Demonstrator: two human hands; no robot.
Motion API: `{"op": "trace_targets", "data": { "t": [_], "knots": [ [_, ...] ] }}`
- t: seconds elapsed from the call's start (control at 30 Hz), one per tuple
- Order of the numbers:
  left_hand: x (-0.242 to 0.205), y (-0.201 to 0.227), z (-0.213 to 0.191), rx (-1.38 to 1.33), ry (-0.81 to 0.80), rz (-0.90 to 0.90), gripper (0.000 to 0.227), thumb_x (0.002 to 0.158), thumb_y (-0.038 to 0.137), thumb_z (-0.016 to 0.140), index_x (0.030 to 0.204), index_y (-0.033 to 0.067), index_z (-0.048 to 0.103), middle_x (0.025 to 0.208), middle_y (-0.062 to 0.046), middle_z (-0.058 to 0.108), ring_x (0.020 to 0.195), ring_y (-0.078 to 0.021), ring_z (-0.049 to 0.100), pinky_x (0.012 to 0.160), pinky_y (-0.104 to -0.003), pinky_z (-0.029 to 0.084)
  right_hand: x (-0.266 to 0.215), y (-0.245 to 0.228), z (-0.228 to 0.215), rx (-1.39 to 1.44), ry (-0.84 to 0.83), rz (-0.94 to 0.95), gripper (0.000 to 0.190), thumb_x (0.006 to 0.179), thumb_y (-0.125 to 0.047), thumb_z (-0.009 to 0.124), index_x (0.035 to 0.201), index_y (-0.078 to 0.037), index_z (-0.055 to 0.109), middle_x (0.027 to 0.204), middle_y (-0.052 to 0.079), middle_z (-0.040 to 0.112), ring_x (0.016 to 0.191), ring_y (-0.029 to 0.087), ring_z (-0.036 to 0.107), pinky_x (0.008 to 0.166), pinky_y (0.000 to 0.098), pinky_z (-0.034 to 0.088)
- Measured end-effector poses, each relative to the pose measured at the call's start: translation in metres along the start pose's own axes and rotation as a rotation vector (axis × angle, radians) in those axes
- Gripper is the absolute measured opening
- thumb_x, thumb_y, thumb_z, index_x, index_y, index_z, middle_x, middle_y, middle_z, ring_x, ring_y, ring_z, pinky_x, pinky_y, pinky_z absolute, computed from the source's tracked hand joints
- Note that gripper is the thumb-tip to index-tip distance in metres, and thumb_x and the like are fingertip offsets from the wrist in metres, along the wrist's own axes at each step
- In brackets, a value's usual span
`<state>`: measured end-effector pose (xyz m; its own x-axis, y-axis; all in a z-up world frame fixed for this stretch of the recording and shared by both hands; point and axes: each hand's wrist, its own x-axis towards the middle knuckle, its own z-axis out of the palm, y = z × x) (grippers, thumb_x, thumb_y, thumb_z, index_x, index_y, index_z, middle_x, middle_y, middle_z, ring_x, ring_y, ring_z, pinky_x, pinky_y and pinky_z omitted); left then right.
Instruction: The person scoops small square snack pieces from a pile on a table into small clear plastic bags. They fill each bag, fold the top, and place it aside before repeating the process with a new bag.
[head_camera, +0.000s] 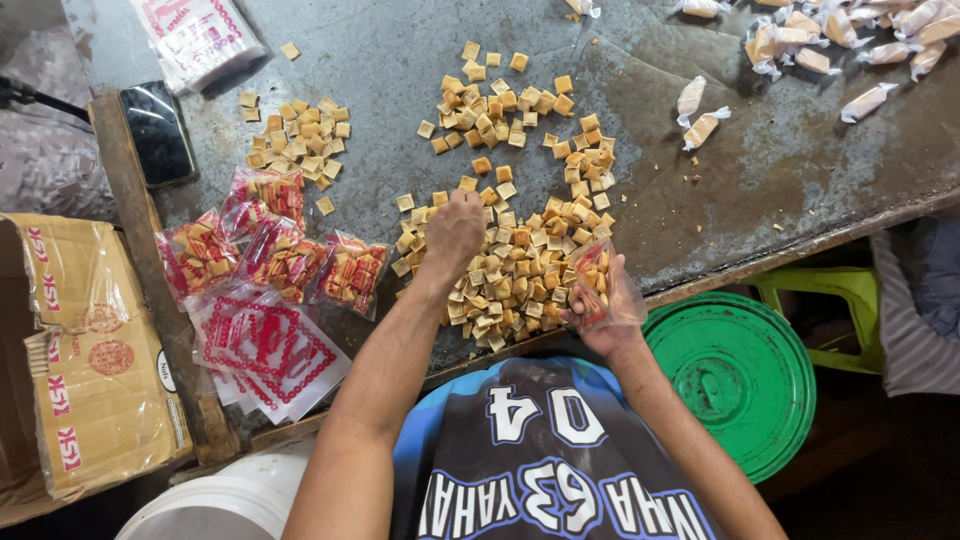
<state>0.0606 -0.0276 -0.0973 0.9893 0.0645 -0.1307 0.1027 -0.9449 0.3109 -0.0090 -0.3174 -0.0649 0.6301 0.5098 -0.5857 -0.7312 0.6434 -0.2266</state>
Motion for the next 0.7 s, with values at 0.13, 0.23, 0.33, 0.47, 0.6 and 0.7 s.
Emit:
{"op": "trace_targets", "data": {
  "t": [0.13,0.23,0.33,0.47,0.6,0.7],
  "knots": [
    [-0.003,-0.018,-0.019,-0.186,0.062,-0.045,0.023,0.095,0.022,0.057,0.102,0.0019,0.065,0.09,-0.017,0.064,0.081,-0.0487,0.073,0.068,-0.057,0.061,-0.001,-0.002,0.003,-0.041,0.017,-0.013,0.072,0.093,-0.077,0.05,0.09,-0.009,0.074,0.081,0.018,0.075,0.059,0.031,0.072,0.07,0.0614,0.064],
    [-0.005,-0.019,-0.037,-0.453,0.166,-0.292,0.03,0.086,0.036,0.059,0.1,0.0157,0.075,0.09,-0.014,0.074,0.092,-0.0428,0.073,0.081,-0.053,0.06,0.004,-0.004,0.0,-0.073,0.086,-0.024,0.073,0.091,-0.079,0.05,0.089,-0.009,0.073,0.08,0.016,0.075,0.058,0.03,0.071,0.069,0.0602,0.065],
    [-0.027,0.003,-0.094,-0.817,0.043,-0.613,0.018,0.077,0.04,0.07,0.091,0.0318,0.076,0.052,0.005,0.064,0.049,-0.0105,0.069,0.056,-0.025,0.059,0.001,-0.004,0.013,-0.121,0.128,-0.041,0.072,0.091,-0.08,0.05,0.091,-0.012,0.074,0.079,0.012,0.075,0.056,0.026,0.072,0.068,0.0554,0.066],
    [-0.067,0.069,-0.184,-1.332,0.065,-0.279,0.023,0.086,0.01,0.069,0.107,0.0003,0.072,0.069,-0.016,0.067,0.054,-0.0144,0.064,0.052,-0.025,0.058,0.004,-0.006,0.03,-0.262,0.143,-0.123,0.066,0.089,-0.079,0.045,0.125,-0.027,0.061,0.107,0.01,0.068,0.077,0.027,0.071,0.072,0.0524,0.066],
    [-0.094,0.124,-0.226,-1.138,-0.118,0.095,0.025,0.086,-0.003,0.072,0.11,-0.0041,0.073,0.083,-0.023,0.07,0.063,-0.021,0.064,0.052,-0.034,0.057,0.016,-0.002,0.033,-0.323,0.19,-0.236,0.068,0.093,-0.076,0.044,0.13,-0.023,0.065,0.12,0.012,0.071,0.093,0.028,0.073,0.078,0.0517,0.064],
    [-0.091,0.17,-0.282,-0.345,-0.477,0.117,0.029,0.096,0.015,0.065,0.12,-0.0011,0.067,0.095,-0.021,0.07,0.082,-0.0288,0.07,0.073,-0.043,0.061,0.022,-0.003,0.039,-0.342,0.213,-0.383,0.06,0.098,-0.065,0.047,0.123,-0.013,0.063,0.112,0.013,0.074,0.088,0.025,0.076,0.078,0.0462,0.066]
  ]
}}
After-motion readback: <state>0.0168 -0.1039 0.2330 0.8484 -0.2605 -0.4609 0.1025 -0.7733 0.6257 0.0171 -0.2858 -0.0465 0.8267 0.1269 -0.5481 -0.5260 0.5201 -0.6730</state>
